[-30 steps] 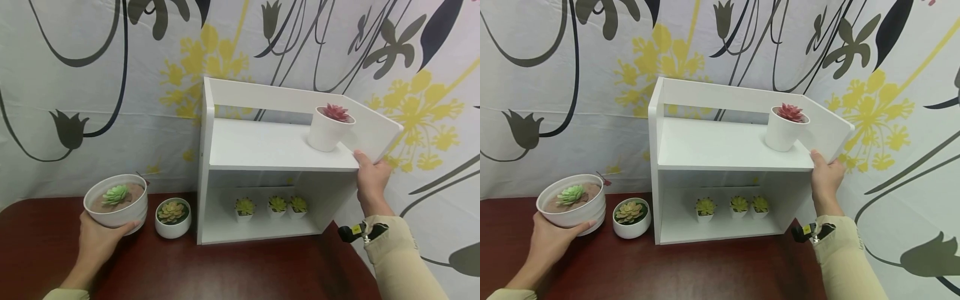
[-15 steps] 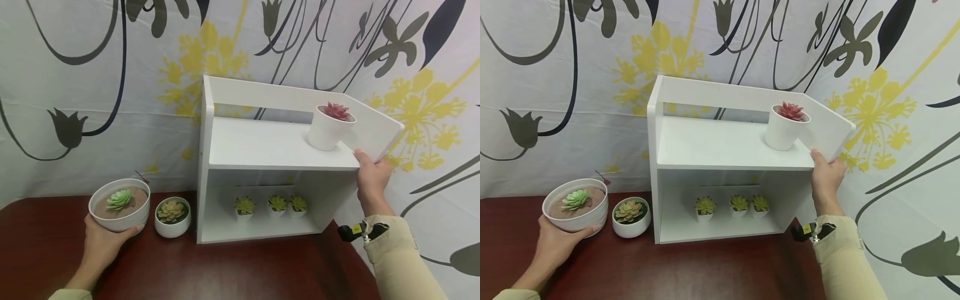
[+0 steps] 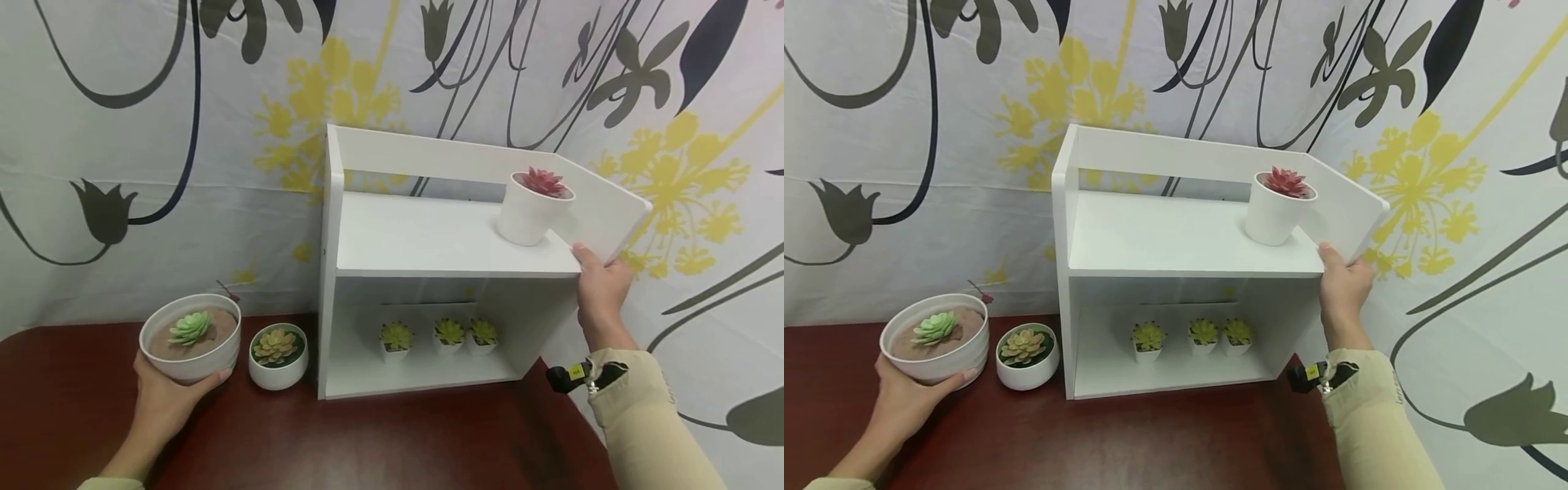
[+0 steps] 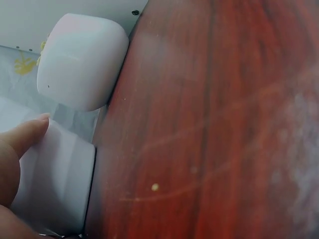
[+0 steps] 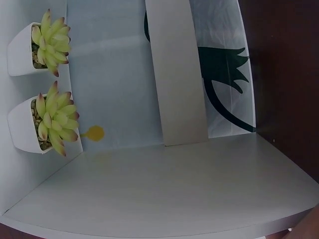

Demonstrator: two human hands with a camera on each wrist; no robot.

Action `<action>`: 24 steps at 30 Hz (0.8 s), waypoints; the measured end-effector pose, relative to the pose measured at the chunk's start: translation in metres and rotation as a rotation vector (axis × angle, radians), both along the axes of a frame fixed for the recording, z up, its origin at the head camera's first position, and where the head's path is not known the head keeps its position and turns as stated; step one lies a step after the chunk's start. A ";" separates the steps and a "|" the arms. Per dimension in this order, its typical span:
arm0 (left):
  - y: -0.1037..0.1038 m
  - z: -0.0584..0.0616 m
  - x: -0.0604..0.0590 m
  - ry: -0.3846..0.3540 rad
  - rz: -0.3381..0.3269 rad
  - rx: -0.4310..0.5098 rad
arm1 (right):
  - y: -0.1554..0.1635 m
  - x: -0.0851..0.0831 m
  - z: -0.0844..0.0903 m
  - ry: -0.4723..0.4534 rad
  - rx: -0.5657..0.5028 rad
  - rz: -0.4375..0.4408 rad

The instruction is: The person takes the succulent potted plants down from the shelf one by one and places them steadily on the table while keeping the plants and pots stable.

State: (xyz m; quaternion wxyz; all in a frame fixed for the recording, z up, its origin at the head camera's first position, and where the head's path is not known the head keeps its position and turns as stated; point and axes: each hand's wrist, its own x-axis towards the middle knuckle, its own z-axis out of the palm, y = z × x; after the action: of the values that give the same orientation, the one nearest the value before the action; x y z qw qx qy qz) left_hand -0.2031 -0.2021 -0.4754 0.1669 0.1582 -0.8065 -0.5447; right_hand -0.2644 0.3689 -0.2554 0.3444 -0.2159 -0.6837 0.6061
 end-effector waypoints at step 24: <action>0.014 0.007 0.056 -0.446 -0.113 0.316 | -0.003 -0.004 -0.001 -0.067 0.040 -0.011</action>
State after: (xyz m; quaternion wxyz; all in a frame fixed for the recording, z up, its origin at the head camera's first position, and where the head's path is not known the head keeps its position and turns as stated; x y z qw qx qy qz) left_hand -0.1468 -0.1877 -0.4685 -0.0719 0.2531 -0.7357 -0.6241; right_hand -0.2684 0.3658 -0.2567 0.3290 -0.2329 -0.7056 0.5828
